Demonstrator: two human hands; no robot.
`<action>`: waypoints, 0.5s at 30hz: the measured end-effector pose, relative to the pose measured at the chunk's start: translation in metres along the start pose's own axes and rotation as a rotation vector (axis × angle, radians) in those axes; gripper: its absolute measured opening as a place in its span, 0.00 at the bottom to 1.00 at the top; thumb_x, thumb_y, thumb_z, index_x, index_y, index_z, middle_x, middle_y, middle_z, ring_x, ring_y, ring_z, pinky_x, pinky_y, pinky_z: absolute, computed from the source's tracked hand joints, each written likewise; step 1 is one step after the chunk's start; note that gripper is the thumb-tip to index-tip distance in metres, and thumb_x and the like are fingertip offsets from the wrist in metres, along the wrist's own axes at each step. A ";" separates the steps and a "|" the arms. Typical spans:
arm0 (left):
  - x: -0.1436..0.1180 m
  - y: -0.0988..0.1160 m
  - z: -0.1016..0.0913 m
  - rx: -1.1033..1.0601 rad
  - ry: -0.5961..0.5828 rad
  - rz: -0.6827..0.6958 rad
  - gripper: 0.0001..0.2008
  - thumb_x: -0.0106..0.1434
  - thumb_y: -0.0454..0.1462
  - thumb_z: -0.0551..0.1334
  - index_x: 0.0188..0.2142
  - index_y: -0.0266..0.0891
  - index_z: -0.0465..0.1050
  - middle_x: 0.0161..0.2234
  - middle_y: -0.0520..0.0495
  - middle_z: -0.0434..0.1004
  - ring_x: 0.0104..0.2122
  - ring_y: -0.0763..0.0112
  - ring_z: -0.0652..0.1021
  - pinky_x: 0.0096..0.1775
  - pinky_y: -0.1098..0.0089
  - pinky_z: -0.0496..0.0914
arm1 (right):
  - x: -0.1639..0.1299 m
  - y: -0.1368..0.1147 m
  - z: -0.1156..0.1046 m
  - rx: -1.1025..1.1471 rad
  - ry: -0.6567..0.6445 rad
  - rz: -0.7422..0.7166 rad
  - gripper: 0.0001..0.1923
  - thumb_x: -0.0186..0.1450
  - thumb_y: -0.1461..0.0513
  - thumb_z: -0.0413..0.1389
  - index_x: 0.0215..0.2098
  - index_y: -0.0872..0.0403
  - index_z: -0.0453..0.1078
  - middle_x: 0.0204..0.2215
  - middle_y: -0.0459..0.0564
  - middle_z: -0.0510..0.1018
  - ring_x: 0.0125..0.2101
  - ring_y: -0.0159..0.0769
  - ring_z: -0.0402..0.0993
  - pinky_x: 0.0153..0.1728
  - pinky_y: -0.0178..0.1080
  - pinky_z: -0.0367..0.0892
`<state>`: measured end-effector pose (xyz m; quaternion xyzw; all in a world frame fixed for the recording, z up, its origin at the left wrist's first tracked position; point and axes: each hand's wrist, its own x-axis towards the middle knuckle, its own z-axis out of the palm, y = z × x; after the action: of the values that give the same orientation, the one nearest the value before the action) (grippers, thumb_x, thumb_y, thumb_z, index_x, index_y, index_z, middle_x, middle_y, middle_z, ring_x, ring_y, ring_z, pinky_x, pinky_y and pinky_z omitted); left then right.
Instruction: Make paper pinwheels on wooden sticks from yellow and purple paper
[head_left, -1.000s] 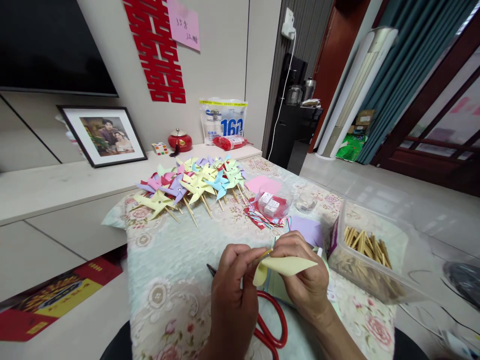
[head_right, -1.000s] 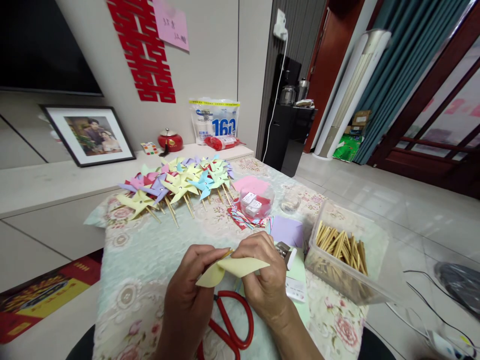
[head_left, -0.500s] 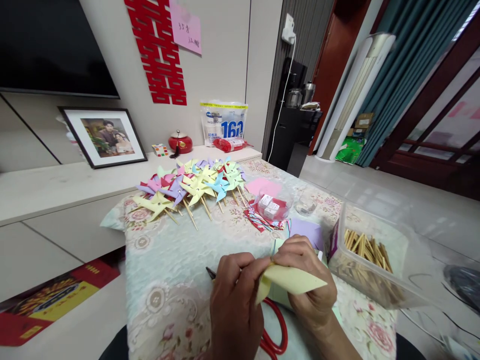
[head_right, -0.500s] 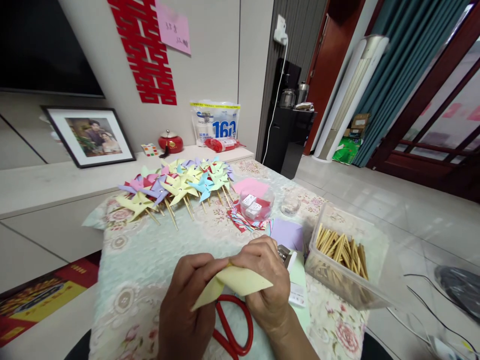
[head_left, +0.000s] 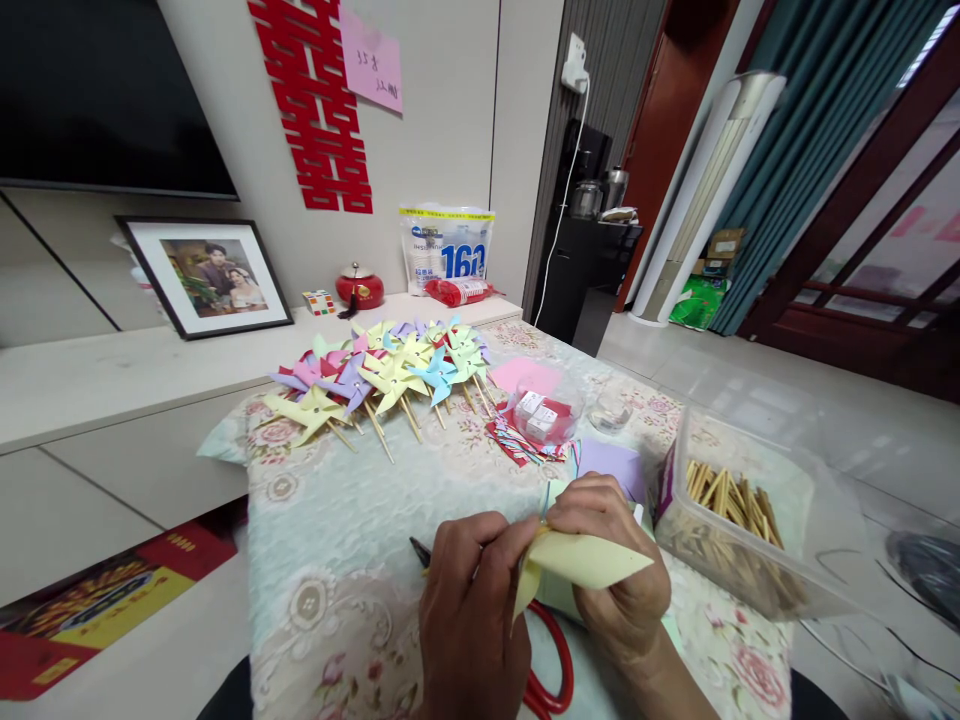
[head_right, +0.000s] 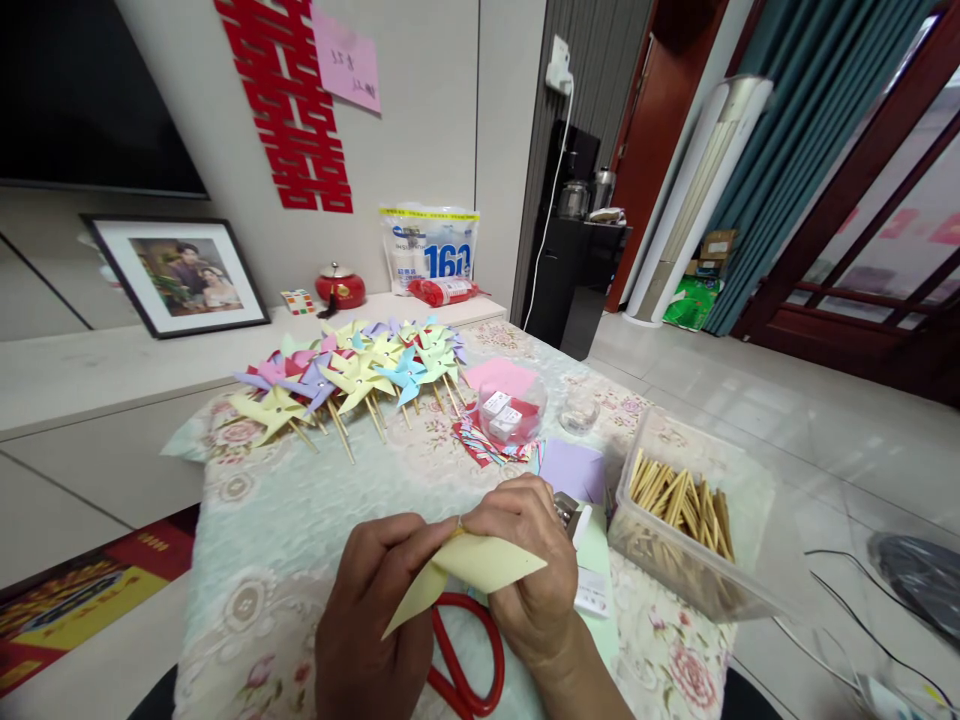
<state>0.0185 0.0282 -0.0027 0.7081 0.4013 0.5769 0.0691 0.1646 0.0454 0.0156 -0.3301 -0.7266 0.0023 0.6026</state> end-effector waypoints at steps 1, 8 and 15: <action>0.000 0.000 -0.001 0.007 -0.014 0.003 0.23 0.61 0.25 0.54 0.51 0.45 0.73 0.40 0.47 0.73 0.41 0.65 0.74 0.42 0.68 0.69 | -0.001 0.001 0.000 0.012 0.003 -0.002 0.10 0.69 0.67 0.51 0.46 0.52 0.71 0.33 0.51 0.75 0.35 0.42 0.71 0.36 0.48 0.66; 0.003 -0.005 -0.005 0.052 -0.069 -0.036 0.27 0.57 0.23 0.52 0.52 0.43 0.73 0.42 0.47 0.71 0.42 0.66 0.74 0.43 0.70 0.71 | -0.006 0.005 0.005 0.079 -0.008 0.081 0.18 0.63 0.74 0.54 0.48 0.52 0.69 0.33 0.50 0.74 0.35 0.40 0.69 0.37 0.47 0.65; 0.002 -0.004 -0.003 0.070 -0.060 -0.011 0.26 0.56 0.23 0.52 0.50 0.42 0.73 0.41 0.47 0.71 0.42 0.66 0.74 0.42 0.70 0.71 | -0.002 0.003 0.005 0.174 -0.018 0.129 0.12 0.62 0.74 0.56 0.39 0.52 0.68 0.31 0.47 0.73 0.33 0.38 0.69 0.35 0.43 0.65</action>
<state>0.0137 0.0314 -0.0024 0.7248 0.4230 0.5406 0.0597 0.1618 0.0484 0.0109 -0.3225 -0.7064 0.1070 0.6209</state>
